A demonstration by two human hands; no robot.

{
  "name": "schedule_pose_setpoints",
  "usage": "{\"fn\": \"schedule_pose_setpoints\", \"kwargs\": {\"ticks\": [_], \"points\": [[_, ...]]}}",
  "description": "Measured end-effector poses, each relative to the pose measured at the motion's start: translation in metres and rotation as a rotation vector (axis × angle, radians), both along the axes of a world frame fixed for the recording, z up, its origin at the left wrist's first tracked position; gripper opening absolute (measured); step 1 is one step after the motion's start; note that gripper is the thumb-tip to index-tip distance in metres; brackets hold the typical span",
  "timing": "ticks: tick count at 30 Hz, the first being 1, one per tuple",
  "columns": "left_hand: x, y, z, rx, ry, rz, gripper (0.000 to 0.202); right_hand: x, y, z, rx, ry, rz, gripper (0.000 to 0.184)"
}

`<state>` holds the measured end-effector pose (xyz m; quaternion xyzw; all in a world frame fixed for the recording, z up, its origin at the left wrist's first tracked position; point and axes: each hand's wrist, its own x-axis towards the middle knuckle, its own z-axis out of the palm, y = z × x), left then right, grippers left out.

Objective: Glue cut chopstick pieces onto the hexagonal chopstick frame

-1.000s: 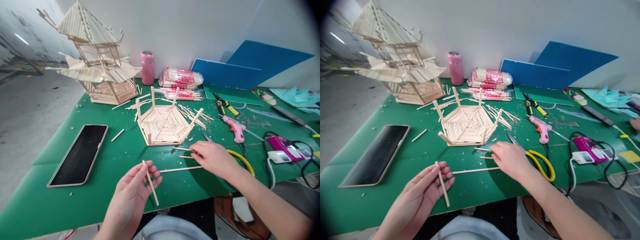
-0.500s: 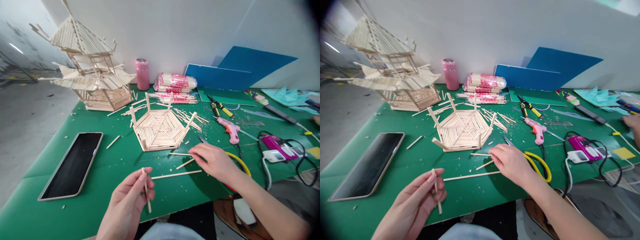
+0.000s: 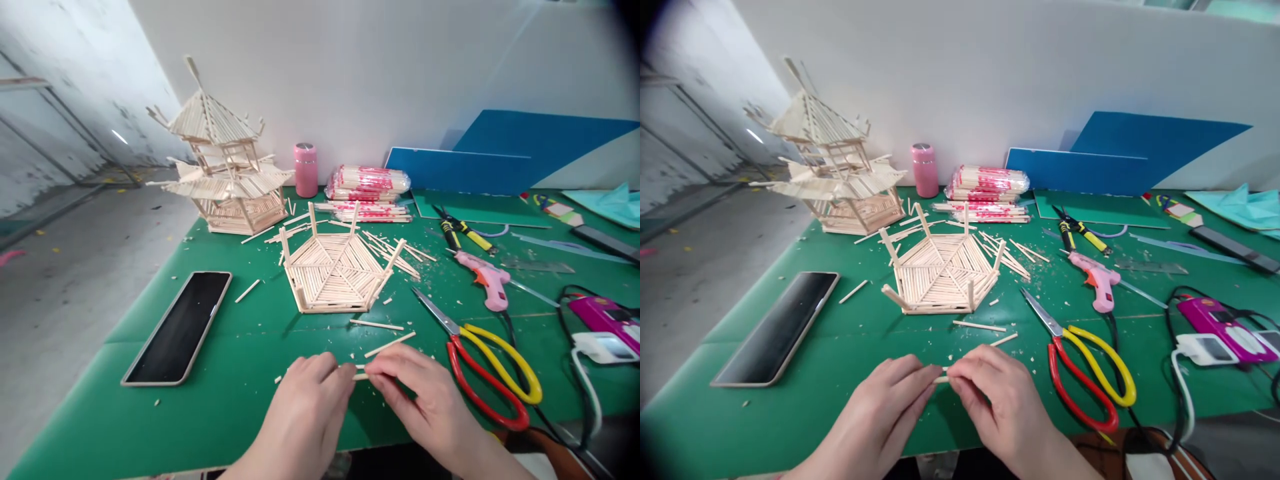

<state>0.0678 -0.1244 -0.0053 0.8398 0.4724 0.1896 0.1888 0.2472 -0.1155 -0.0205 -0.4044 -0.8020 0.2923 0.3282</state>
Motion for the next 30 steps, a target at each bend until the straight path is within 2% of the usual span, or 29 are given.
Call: {"fn": "schedule_pose_setpoints", "kwargs": {"ticks": [4, 6, 9, 13, 15, 17, 21, 23, 26, 30], "points": [[-0.007, 0.002, -0.006, 0.152, 0.136, 0.002, 0.025, -0.001, 0.001, -0.002, -0.005, 0.035, 0.02, 0.016], [-0.013, 0.005, -0.012, 0.209, 0.138, 0.009, 0.025, 0.002, 0.004, -0.002, -0.012, 0.046, -0.03, 0.018], [-0.027, 0.013, -0.021, 0.296, 0.069, -0.015, 0.026, 0.02, 0.018, -0.002, 0.053, 0.014, -0.275, 0.02], [-0.044, 0.027, -0.027, 0.372, 0.018, -0.045, 0.03, 0.07, 0.058, -0.002, 0.169, -0.142, -0.673, 0.019], [-0.047, 0.035, -0.027, 0.376, 0.061, -0.068, 0.032, 0.1, 0.078, 0.0, 0.166, -0.219, -0.785, 0.023], [-0.046, 0.041, -0.028, 0.419, 0.074, -0.112, 0.032, 0.129, 0.092, 0.003, 0.076, -0.438, -0.938, 0.023], [-0.044, 0.05, -0.035, 0.521, -0.012, -0.094, 0.028, 0.171, 0.103, 0.002, -0.045, -0.605, -0.981, 0.027], [-0.045, 0.05, -0.04, 0.495, -0.039, -0.068, 0.027, 0.185, 0.105, -0.004, -0.095, -0.663, -1.015, 0.032], [-0.047, 0.047, -0.046, 0.444, -0.068, -0.071, 0.027, 0.198, 0.108, -0.019, -0.168, -0.724, -1.034, 0.035], [-0.048, 0.044, -0.052, 0.423, -0.051, -0.122, 0.034, 0.208, 0.113, -0.034, -0.23, -0.764, -0.983, 0.032]]}}
